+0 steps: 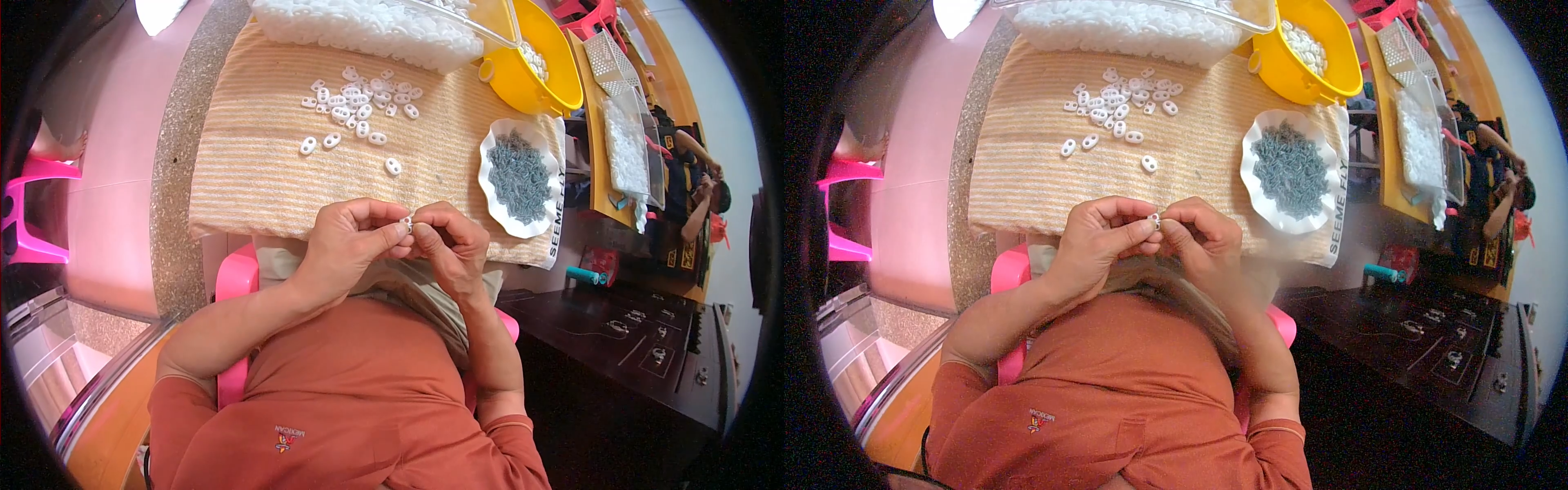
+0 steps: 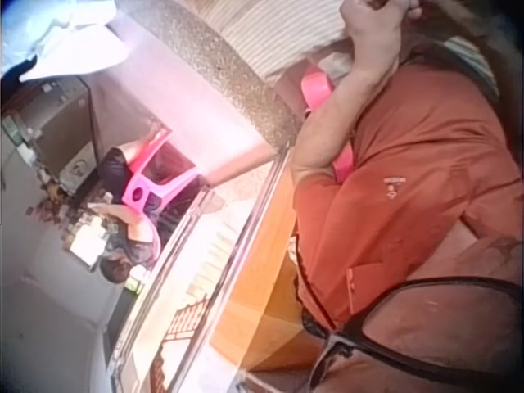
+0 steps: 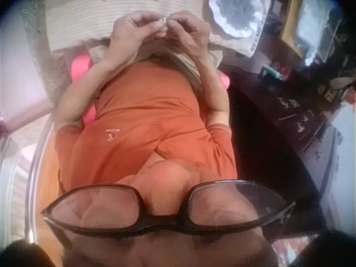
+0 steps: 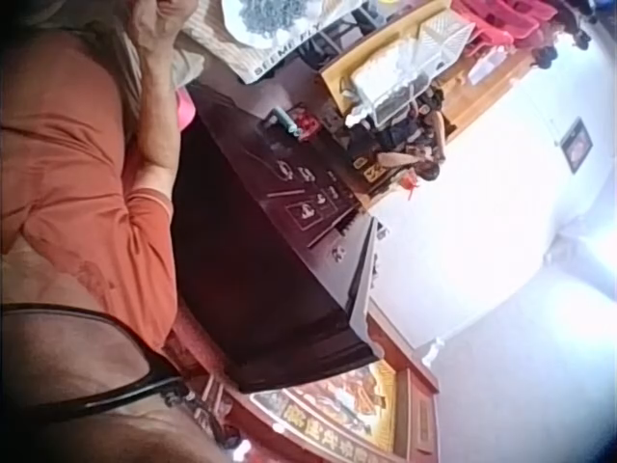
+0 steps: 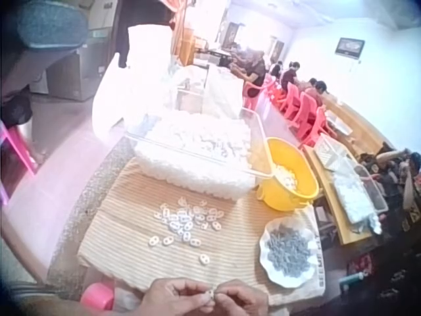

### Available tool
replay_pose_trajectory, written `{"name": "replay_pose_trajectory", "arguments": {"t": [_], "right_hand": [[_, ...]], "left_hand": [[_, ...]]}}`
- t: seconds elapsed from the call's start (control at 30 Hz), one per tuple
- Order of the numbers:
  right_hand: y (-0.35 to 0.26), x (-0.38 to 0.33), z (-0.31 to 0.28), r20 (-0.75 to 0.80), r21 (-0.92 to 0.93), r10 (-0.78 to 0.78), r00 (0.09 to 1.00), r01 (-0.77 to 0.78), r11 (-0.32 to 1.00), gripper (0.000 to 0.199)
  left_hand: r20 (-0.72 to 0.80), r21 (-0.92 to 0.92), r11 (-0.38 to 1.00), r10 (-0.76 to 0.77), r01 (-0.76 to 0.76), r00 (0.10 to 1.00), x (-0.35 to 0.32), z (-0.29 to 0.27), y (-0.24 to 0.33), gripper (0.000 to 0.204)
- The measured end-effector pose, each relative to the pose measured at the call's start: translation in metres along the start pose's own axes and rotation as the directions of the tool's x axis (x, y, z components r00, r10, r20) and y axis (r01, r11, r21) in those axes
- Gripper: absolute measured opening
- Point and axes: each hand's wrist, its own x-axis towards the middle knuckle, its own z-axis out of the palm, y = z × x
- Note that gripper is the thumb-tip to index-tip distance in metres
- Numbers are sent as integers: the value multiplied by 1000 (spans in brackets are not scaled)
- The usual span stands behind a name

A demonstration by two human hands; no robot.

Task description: Manually assembling small white plastic components by inserting small grey parts into them.

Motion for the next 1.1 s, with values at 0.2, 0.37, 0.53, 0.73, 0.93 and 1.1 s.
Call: {"name": "replay_pose_trajectory", "arguments": {"t": [0.2, 0.37, 0.53, 0.73, 0.93, 1.1], "right_hand": [[-3, -2, -2, 27, -25, 16, 1000, -16, 1000, 4], [-4, -3, -2, 16, -2, 50, 999, -50, 999, 5], [-4, -4, -1, 24, 66, 109, 994, -110, 992, 8], [-4, -3, -2, 29, -10, 99, 995, -99, 995, 10], [-6, -2, 0, 34, -96, 15, 999, -12, 995, 11], [-6, -2, -3, 50, -165, 8, 999, 0, 986, 13]], "left_hand": [[-8, 63, 997, 47, -46, 999, -3, 2, -4, 19], [0, 67, 997, 49, -49, 999, -2, 3, -3, 19], [6, 66, 996, 57, -58, 998, -2, 3, -3, 20], [18, 52, 997, 57, -58, 998, -3, 4, -1, 20], [18, 61, 997, 54, -56, 998, -4, 4, 0, 19], [19, 89, 991, 94, -96, 995, -6, 4, -3, 17]]}}
